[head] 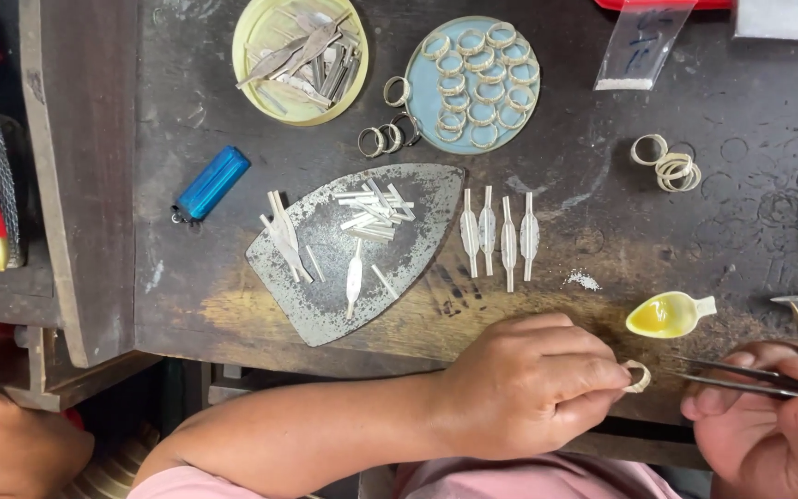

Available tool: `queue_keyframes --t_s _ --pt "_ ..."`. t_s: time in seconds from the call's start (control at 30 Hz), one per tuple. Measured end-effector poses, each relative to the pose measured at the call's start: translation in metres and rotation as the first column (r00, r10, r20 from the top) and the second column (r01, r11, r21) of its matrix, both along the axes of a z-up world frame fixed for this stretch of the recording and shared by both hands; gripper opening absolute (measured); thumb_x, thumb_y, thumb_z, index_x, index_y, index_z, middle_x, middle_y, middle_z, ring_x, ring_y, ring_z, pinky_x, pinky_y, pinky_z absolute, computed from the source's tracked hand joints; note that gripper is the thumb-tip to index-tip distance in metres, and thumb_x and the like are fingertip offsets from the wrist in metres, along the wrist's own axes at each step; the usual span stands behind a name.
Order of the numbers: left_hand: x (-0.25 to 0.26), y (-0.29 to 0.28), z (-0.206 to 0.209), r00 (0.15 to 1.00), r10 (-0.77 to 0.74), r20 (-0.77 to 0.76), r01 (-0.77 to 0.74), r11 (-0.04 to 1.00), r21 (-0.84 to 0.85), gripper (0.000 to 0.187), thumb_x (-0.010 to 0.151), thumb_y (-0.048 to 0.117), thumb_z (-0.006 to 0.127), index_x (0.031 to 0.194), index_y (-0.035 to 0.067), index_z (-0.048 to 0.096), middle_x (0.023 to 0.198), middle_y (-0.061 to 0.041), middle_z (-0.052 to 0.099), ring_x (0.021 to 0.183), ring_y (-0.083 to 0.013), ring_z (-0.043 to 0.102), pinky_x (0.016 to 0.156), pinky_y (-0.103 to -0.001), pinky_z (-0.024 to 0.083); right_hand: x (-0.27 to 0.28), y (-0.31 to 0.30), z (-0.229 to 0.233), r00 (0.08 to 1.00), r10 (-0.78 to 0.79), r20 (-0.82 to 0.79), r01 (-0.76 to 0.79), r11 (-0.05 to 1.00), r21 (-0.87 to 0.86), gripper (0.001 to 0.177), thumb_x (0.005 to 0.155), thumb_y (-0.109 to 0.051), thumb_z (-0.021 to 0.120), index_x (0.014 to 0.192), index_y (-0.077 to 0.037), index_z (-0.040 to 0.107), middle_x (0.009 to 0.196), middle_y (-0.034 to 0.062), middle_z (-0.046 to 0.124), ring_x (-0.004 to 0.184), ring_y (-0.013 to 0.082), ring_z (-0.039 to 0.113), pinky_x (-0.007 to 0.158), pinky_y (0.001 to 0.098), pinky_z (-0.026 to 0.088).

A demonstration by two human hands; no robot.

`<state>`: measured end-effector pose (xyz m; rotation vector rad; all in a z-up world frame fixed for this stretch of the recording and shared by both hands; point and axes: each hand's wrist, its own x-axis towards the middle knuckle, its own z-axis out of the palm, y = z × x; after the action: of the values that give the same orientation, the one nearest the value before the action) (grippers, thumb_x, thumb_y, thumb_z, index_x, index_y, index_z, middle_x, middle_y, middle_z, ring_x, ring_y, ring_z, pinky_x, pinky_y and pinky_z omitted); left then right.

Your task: The person is using a small brush to apply flux or adhesive to a metal base and then using tweezers to carefully place thin decorative metal strips onto it to create a pattern.

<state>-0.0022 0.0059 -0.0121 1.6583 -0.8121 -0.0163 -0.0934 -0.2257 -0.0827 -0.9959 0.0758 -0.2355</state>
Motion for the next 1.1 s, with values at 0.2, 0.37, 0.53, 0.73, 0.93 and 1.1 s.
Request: queue_keyframes --t_s 0.2,0.37,0.53,0.73,0.93,1.1 --pt "0.004 0.0 0.005 0.992 0.107 -0.058 -0.108 0.994 0.0 0.005 0.085 0.002 0.06 0.085 0.005 0.055 0.084 -0.007 0.059 0.07 -0.0232 0.057 0.07 -0.033 0.047 -0.018 -0.019 -0.022 0.999 0.049 0.005 -0.049 0.991 0.125 0.029 0.099 -0.022 0.047 0.125 -0.013 0.054 0.119 0.0082 0.054 0.085 0.0222 0.063 0.061 0.0369 0.056" --pt "0.005 -0.001 0.007 0.988 0.135 -0.074 -0.136 0.991 -0.002 0.007 0.083 0.001 0.062 0.084 0.004 0.055 0.083 -0.008 0.06 0.071 -0.0231 0.058 0.07 -0.033 0.048 -0.004 -0.005 -0.005 0.999 0.039 0.016 -0.04 0.997 0.067 0.024 0.098 -0.021 0.049 0.119 -0.01 0.053 0.107 0.0117 0.057 0.073 0.0226 0.065 0.056 0.0346 0.06" --pt "0.011 -0.001 0.015 0.978 0.149 -0.143 -0.16 0.985 -0.065 0.01 0.079 -0.003 0.064 0.081 0.002 0.056 0.08 -0.01 0.061 0.071 -0.0204 0.061 0.068 -0.031 0.052 0.009 0.018 0.022 0.999 0.0 0.032 -0.002 0.999 0.047 0.022 0.099 -0.026 0.05 0.112 -0.008 0.051 0.101 0.0118 0.057 0.074 0.0234 0.063 0.054 0.0328 0.06" --pt "0.013 -0.003 0.018 0.938 0.173 -0.301 -0.211 0.972 -0.099 0.006 0.078 -0.003 0.062 0.078 0.0 0.057 0.079 -0.013 0.062 0.06 -0.0145 0.056 0.054 -0.023 0.049 0.025 0.022 0.055 0.983 -0.173 -0.055 0.165 0.978 -0.128 0.026 0.092 -0.028 0.055 0.098 -0.004 0.048 0.087 0.0234 0.055 0.068 0.0289 0.063 0.041 0.034 0.06" --pt "0.009 -0.004 0.013 0.925 0.243 -0.291 -0.262 0.965 -0.027 0.008 0.077 0.0 0.064 0.079 0.006 0.059 0.079 -0.007 0.064 0.06 -0.0094 0.056 0.053 -0.02 0.046 -0.041 -0.154 -0.009 0.884 0.121 -0.452 -0.299 0.889 -0.347 0.046 0.094 -0.024 0.045 0.129 0.006 0.041 0.088 0.0129 0.055 0.04 0.0072 0.049 0.067 0.0249 0.054" --pt "0.006 -0.005 0.009 0.913 0.259 -0.315 -0.279 0.96 -0.017 0.007 0.077 0.001 0.064 0.079 0.007 0.061 0.08 -0.005 0.064 0.068 -0.0094 0.059 0.055 -0.019 0.044 0.012 -0.093 0.048 0.996 0.062 -0.064 -0.04 -0.334 -0.942 0.05 0.082 -0.009 0.063 0.128 0.006 0.054 0.092 0.0244 0.052 0.078 0.0365 0.056 0.067 0.0394 0.042"
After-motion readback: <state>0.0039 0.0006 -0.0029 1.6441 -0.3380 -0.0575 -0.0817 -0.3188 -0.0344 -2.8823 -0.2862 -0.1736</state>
